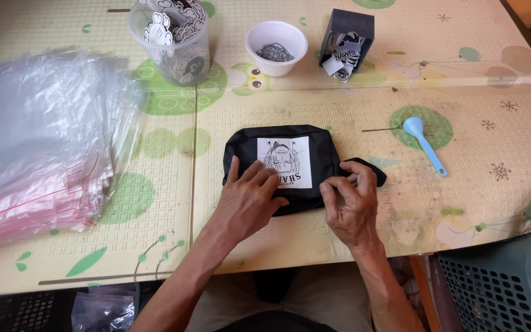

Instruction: The person wipes the surface of a black bag with a blue plastic spoon. Then, they place a white sticker with a logo onto the bag and press it down. Finally, they attach a metal chain and a small charm to the bag's zipper pull.

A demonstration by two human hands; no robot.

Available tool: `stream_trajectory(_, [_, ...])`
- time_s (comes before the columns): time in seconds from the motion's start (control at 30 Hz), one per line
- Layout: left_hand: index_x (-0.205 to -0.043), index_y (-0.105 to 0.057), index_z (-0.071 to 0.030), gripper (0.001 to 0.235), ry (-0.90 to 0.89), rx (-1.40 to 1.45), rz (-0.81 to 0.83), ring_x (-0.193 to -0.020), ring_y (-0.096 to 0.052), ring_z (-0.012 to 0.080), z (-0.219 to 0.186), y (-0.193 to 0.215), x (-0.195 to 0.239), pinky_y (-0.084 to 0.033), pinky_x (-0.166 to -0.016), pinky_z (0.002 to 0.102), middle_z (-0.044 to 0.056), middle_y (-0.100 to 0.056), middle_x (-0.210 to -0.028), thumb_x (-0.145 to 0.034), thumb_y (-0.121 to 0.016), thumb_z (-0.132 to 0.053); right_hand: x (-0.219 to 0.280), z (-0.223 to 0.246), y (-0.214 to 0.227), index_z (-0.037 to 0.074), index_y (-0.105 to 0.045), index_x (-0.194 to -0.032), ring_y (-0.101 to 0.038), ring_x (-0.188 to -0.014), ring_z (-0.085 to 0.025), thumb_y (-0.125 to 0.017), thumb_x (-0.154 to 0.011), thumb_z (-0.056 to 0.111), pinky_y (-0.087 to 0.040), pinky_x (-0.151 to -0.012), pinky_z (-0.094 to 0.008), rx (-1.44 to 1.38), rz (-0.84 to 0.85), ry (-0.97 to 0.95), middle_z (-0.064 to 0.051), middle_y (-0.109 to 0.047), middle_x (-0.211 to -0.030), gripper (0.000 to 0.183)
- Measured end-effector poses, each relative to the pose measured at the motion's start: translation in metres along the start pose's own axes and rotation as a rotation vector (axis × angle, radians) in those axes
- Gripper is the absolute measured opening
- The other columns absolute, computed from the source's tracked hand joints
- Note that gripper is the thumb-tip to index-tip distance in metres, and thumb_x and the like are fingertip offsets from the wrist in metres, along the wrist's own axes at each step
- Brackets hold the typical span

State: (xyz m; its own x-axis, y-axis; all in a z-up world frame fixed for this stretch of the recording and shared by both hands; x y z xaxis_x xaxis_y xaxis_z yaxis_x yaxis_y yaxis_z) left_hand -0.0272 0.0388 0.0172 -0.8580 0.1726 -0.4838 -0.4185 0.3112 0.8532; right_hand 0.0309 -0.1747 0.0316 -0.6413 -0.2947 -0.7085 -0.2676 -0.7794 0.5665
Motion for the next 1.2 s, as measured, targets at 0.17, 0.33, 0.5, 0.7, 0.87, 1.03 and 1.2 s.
stream_trajectory(0.17, [-0.103,-0.072,-0.016,0.028,0.059,-0.020,0.010,-0.126,-0.062,0.0398,0.000,0.004,0.006,-0.022,-0.112,0.075,0.009,-0.073,-0.119,-0.091,-0.072,-0.041,-0.014,-0.006,-0.015,0.015,-0.070,-0.125,-0.058,-0.114,-0.038,-0.058,-0.106,0.029,-0.051,-0.092,-0.049,0.211,0.123,0.076,-0.018,-0.052,-0.139,0.026])
stream_trajectory(0.33, [-0.101,-0.071,-0.019,0.025,0.134,-0.093,-0.047,-0.127,-0.061,0.0403,0.007,-0.002,0.005,-0.018,-0.114,0.076,0.006,-0.073,-0.120,-0.094,-0.069,-0.042,-0.026,-0.012,-0.040,0.012,-0.067,-0.137,-0.057,-0.123,-0.050,-0.054,-0.105,0.019,-0.048,-0.099,-0.058,0.174,0.281,0.116,-0.030,-0.051,-0.146,0.035])
stream_trajectory(0.5, [-0.118,-0.067,-0.014,0.049,0.129,-0.044,0.033,-0.130,-0.057,0.0395,0.009,0.011,-0.009,-0.018,-0.114,0.075,0.011,-0.072,-0.115,-0.098,-0.055,-0.057,-0.021,-0.037,-0.067,0.018,-0.069,-0.137,-0.058,-0.126,-0.040,-0.056,-0.101,0.024,-0.046,-0.105,-0.050,0.278,0.288,0.130,-0.020,-0.054,-0.151,0.039])
stream_trajectory(0.7, [-0.152,-0.048,-0.020,0.066,0.107,-0.037,0.335,-0.149,-0.036,0.0407,0.006,-0.011,-0.037,-0.009,-0.115,0.078,0.011,-0.048,-0.157,-0.103,-0.032,-0.061,-0.016,-0.031,-0.071,0.017,-0.072,-0.132,-0.060,-0.125,-0.037,-0.060,-0.096,0.024,-0.047,-0.106,-0.047,0.372,0.203,0.133,-0.017,-0.059,-0.148,0.039])
stream_trajectory(0.87, [-0.155,-0.041,-0.013,0.089,0.194,-0.114,0.376,-0.152,-0.030,0.0351,0.007,-0.004,-0.031,-0.002,-0.120,0.072,0.013,-0.043,-0.160,-0.096,-0.024,-0.077,-0.016,-0.029,-0.073,0.019,-0.074,-0.129,-0.061,-0.123,-0.036,-0.061,-0.093,0.022,-0.048,-0.105,-0.044,0.360,0.132,0.137,-0.016,-0.061,-0.145,0.038])
stream_trajectory(1.03, [-0.154,-0.039,-0.002,0.112,0.304,-0.179,0.334,-0.153,-0.027,0.0404,0.007,-0.004,-0.024,0.006,-0.120,0.070,0.020,-0.042,-0.159,-0.087,-0.021,-0.090,-0.016,-0.029,-0.073,0.020,-0.076,-0.128,-0.063,-0.121,-0.035,-0.061,-0.092,0.021,-0.049,-0.104,-0.043,0.322,0.105,0.124,-0.015,-0.062,-0.144,0.038])
stream_trajectory(1.2, [-0.149,-0.041,0.011,0.128,0.378,-0.231,0.234,-0.151,-0.029,0.0446,0.004,-0.001,-0.024,-0.001,-0.122,0.068,0.032,-0.043,-0.154,-0.081,-0.028,-0.097,-0.015,-0.031,-0.074,0.021,-0.075,-0.129,-0.063,-0.122,-0.034,-0.062,-0.094,0.022,-0.049,-0.104,-0.043,0.282,0.092,0.088,-0.015,-0.062,-0.144,0.038])
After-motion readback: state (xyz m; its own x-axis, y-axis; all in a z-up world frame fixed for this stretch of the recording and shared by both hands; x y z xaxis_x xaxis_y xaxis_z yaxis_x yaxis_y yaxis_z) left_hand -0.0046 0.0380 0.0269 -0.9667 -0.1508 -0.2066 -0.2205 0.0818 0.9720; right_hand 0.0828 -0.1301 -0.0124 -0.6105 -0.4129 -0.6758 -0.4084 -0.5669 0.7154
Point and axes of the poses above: each hand's wrist, its own x-axis away from the middle knuckle, its own y-axis out of the back of the hand, z = x × y, the point moved 1 cm from there along -x, towards the middle knuckle
